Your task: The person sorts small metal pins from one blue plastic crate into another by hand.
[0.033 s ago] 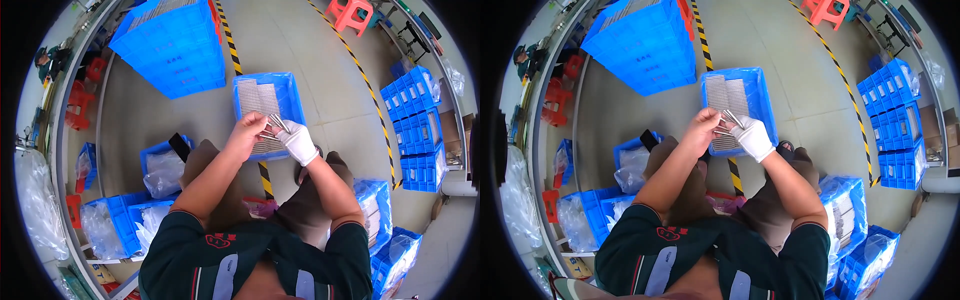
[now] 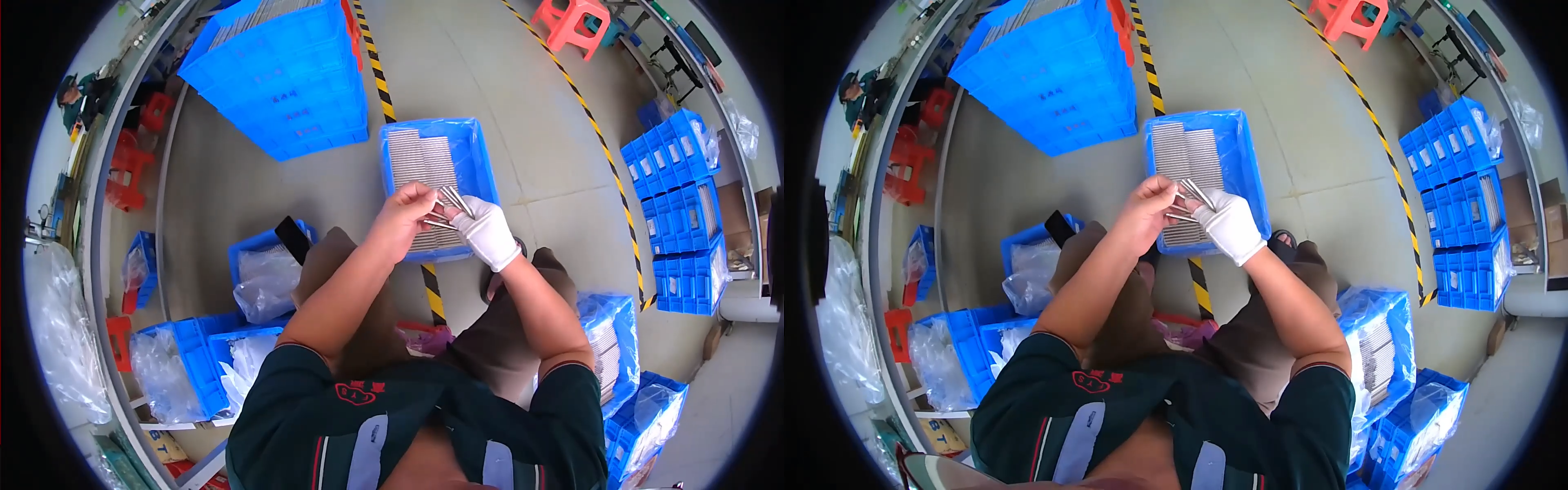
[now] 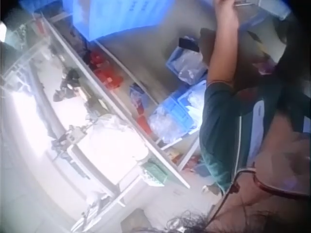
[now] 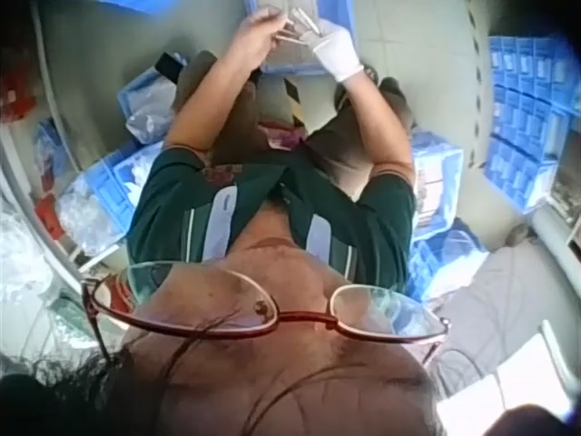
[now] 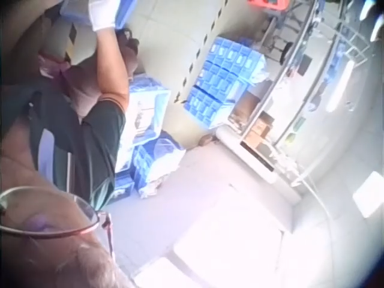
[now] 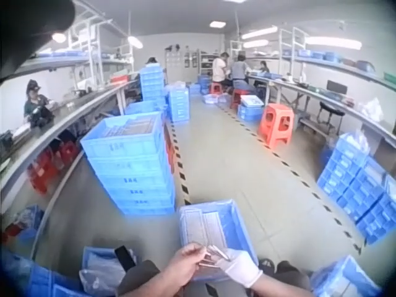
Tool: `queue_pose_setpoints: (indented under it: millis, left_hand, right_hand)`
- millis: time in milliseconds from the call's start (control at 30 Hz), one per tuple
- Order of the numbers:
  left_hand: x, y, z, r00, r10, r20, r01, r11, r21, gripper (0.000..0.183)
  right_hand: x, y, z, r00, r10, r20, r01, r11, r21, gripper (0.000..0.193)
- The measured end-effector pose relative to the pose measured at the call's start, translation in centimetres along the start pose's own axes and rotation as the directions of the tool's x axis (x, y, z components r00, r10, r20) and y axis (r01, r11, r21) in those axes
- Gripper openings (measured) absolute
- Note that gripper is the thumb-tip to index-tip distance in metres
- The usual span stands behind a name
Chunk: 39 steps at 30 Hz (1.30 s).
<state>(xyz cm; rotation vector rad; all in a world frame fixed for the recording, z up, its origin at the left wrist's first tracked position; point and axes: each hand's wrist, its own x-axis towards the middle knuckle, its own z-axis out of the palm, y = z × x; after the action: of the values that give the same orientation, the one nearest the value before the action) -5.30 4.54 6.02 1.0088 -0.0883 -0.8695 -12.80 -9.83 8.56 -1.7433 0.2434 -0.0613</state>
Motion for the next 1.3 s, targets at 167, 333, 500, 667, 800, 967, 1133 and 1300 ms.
queue_pose_setpoints:
  millis: [167, 333, 500, 667, 800, 967, 1133, 1300]
  left_hand:
    - [-0.1, 0.7, 0.2, 0.994, 0.080, 0.070, -0.081, 0.997, 0.010, 0.015]
    - [-0.5, 0.9, 0.4, 0.951, 0.293, 0.100, -0.309, 0.880, 0.361, 0.020]
    - [-0.7, 0.8, 0.4, 0.925, 0.357, 0.131, -0.353, 0.678, 0.645, 0.016]
    - [-0.6, 0.4, 0.3, 0.630, 0.760, 0.159, -0.434, 0.175, 0.883, 0.015]
    - [-1.8, 6.4, -3.6, 0.624, 0.720, -0.304, -0.546, 0.680, 0.489, 0.024]
    - [-1.2, 3.1, -0.7, 0.995, 0.049, -0.081, -0.059, 0.991, -0.117, 0.022]
    - [-0.4, 2.0, 0.1, 0.982, -0.120, 0.145, 0.137, 0.983, -0.118, 0.021]
    - [-2.9, 2.7, 0.0, 0.971, 0.199, 0.131, -0.239, 0.796, 0.557, 0.021]
  right_hand:
    - [0.2, -0.1, -0.6, 0.971, 0.203, 0.124, -0.226, 0.952, 0.207, 0.018]
    - [0.4, 0.0, -0.9, 0.967, 0.199, 0.159, -0.231, 0.949, 0.216, 0.018]
    - [0.1, -0.9, -0.5, 0.962, 0.219, 0.165, -0.251, 0.945, 0.211, 0.017]
    - [-0.3, -1.0, -1.0, 0.953, 0.230, 0.196, -0.259, 0.955, 0.141, 0.017]
    - [-1.1, -0.5, -2.2, 0.925, 0.332, 0.184, -0.369, 0.901, 0.229, 0.017]
    - [-1.3, -0.6, -2.3, 0.907, 0.307, 0.288, -0.370, 0.908, 0.195, 0.020]
    - [-0.9, -1.1, -2.1, 0.898, 0.273, 0.346, -0.359, 0.909, 0.214, 0.023]
    - [0.4, -1.9, 0.1, 0.862, 0.265, 0.432, -0.373, 0.909, 0.187, 0.021]
